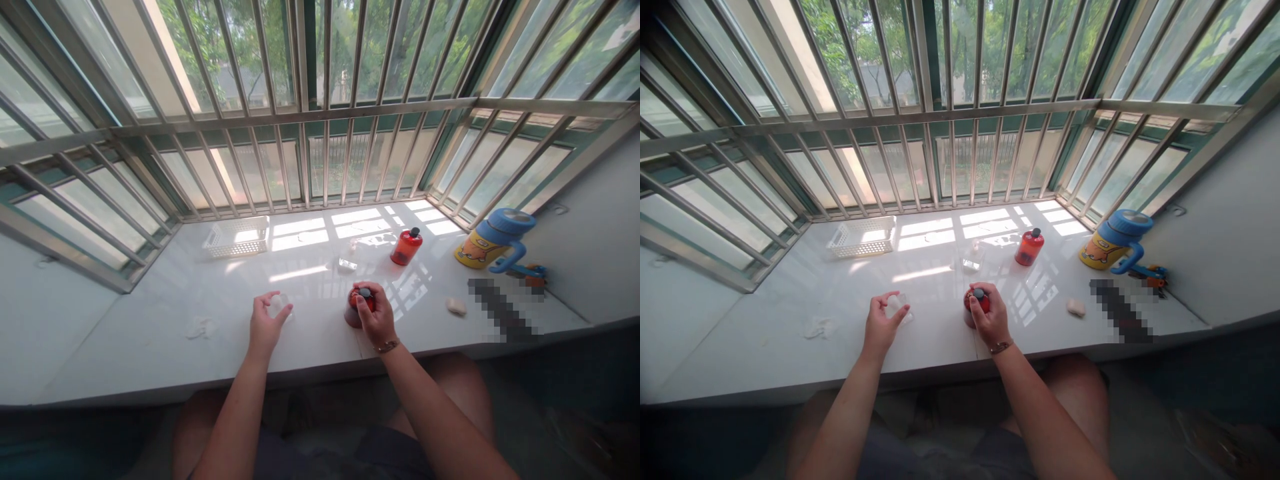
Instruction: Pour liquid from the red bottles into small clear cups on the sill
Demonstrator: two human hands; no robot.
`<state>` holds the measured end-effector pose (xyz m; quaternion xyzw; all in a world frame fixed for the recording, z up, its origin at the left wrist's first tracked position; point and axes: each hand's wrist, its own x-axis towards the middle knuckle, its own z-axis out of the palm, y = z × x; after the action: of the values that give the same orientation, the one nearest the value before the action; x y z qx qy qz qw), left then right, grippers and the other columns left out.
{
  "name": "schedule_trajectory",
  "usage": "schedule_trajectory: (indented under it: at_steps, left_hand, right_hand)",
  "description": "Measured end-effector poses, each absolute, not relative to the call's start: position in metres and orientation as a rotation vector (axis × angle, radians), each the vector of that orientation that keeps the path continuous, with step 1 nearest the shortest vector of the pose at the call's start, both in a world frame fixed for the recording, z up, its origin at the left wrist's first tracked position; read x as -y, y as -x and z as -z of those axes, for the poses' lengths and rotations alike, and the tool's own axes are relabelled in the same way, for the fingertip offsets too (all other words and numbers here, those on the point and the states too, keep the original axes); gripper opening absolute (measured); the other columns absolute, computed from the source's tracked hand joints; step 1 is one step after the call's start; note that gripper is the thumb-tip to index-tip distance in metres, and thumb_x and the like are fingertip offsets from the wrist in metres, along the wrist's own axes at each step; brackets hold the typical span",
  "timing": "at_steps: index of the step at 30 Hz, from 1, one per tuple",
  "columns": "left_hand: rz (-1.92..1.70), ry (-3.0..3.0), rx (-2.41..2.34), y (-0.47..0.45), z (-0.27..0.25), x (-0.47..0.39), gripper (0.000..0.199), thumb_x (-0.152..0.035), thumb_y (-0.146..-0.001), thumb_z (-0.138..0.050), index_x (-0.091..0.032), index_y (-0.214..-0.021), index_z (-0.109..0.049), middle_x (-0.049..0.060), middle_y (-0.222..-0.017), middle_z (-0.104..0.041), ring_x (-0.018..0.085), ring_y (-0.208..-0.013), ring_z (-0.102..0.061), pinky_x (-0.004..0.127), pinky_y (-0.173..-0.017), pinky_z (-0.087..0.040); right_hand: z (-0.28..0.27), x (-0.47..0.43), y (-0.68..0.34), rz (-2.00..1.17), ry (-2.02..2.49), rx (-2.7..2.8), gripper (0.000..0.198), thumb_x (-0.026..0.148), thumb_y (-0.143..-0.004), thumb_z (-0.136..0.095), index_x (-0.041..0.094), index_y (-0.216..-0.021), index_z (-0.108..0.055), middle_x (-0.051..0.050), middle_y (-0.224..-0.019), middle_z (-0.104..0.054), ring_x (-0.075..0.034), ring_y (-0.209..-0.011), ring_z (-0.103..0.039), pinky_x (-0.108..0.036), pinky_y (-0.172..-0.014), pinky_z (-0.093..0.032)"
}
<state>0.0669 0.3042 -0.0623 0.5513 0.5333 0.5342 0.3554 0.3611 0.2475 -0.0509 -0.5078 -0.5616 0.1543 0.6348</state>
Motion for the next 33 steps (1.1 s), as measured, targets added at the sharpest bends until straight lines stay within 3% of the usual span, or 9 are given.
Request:
schedule_trajectory:
  at_steps: [2, 7, 12, 18, 23, 29, 33]
  left_hand:
    - [-1.406, -1.43, -1.353, -0.0658, 0.0649, -0.3054, 0.054, -0.048, -0.079, -0.088, -0.027, -0.102, -0.044, 0.009, -0.129, -0.073, 0.026, -0.124, -0.068, 0.045, -0.111, -0.05]
    - [-1.318, -1.488, -1.429, -0.0624, 0.0695, -0.3069, 0.053, -0.049, -0.079, -0.088, -0.025, -0.115, -0.057, 0.009, -0.131, -0.071, 0.028, -0.126, -0.067, 0.046, -0.115, -0.047]
    - [-1.421, -1.413, -1.349, -0.0663, 0.0684, -0.307, 0.055, -0.047, -0.077, -0.089, -0.026, -0.107, -0.048, 0.01, -0.128, -0.072, 0.027, -0.123, -0.069, 0.047, -0.112, -0.049]
    - [-1.26, -1.503, -1.473, -0.0648, 0.0623, -0.3049, 0.051, -0.051, -0.081, -0.085, -0.025, -0.119, -0.062, 0.009, -0.127, -0.072, 0.028, -0.119, -0.069, 0.047, -0.111, -0.049]
    - [-1.385, -1.458, -1.399, -0.0654, 0.0648, -0.3056, 0.053, -0.049, -0.079, -0.087, -0.026, -0.11, -0.051, 0.009, -0.128, -0.073, 0.027, -0.123, -0.068, 0.046, -0.111, -0.05]
    - [-1.285, -1.53, -1.473, -0.0631, 0.0618, -0.3041, 0.06, -0.051, -0.081, -0.086, -0.027, -0.131, -0.062, 0.009, -0.132, -0.072, 0.03, -0.126, -0.068, 0.048, -0.115, -0.048]
    - [-1.318, -1.483, -1.456, -0.0631, 0.0682, -0.3056, 0.053, -0.051, -0.08, -0.087, -0.026, -0.117, -0.059, 0.01, -0.132, -0.071, 0.028, -0.121, -0.07, 0.047, -0.111, -0.051]
  right_hand:
    - [0.0515, -0.2483, -0.3618, -0.349, 1.158, 1.289, 0.025, 0.042, -0.103, -0.064, 0.027, -0.123, -0.064, -0.01, -0.121, -0.07, -0.028, -0.112, -0.069, -0.049, -0.1, -0.057]
    - [0.059, -0.2504, -0.3607, -0.427, 1.11, 1.187, 0.031, 0.04, -0.098, -0.073, 0.028, -0.121, -0.055, -0.009, -0.123, -0.071, -0.027, -0.113, -0.07, -0.047, -0.1, -0.057]
    - [0.0564, -0.2493, -0.3609, -0.415, 1.148, 1.216, 0.025, 0.039, -0.099, -0.071, 0.028, -0.119, -0.06, -0.009, -0.123, -0.071, -0.027, -0.114, -0.069, -0.047, -0.101, -0.057]
    - [0.0597, -0.2499, -0.3601, -0.442, 1.123, 1.165, 0.031, 0.039, -0.098, -0.073, 0.029, -0.12, -0.055, -0.008, -0.123, -0.072, -0.027, -0.113, -0.07, -0.048, -0.101, -0.058]
    - [0.0561, -0.2494, -0.3629, -0.404, 1.143, 1.241, 0.024, 0.041, -0.103, -0.065, 0.028, -0.122, -0.061, -0.009, -0.123, -0.071, -0.027, -0.113, -0.069, -0.048, -0.101, -0.056]
    - [0.0512, -0.2499, -0.3654, -0.303, 1.132, 1.321, 0.023, 0.042, -0.107, -0.056, 0.028, -0.122, -0.066, -0.01, -0.12, -0.071, -0.028, -0.112, -0.068, -0.048, -0.098, -0.057]
    - [0.0583, -0.2507, -0.3638, -0.356, 1.11, 1.244, 0.026, 0.042, -0.103, -0.065, 0.029, -0.124, -0.057, -0.01, -0.123, -0.072, -0.028, -0.113, -0.07, -0.048, -0.099, -0.058]
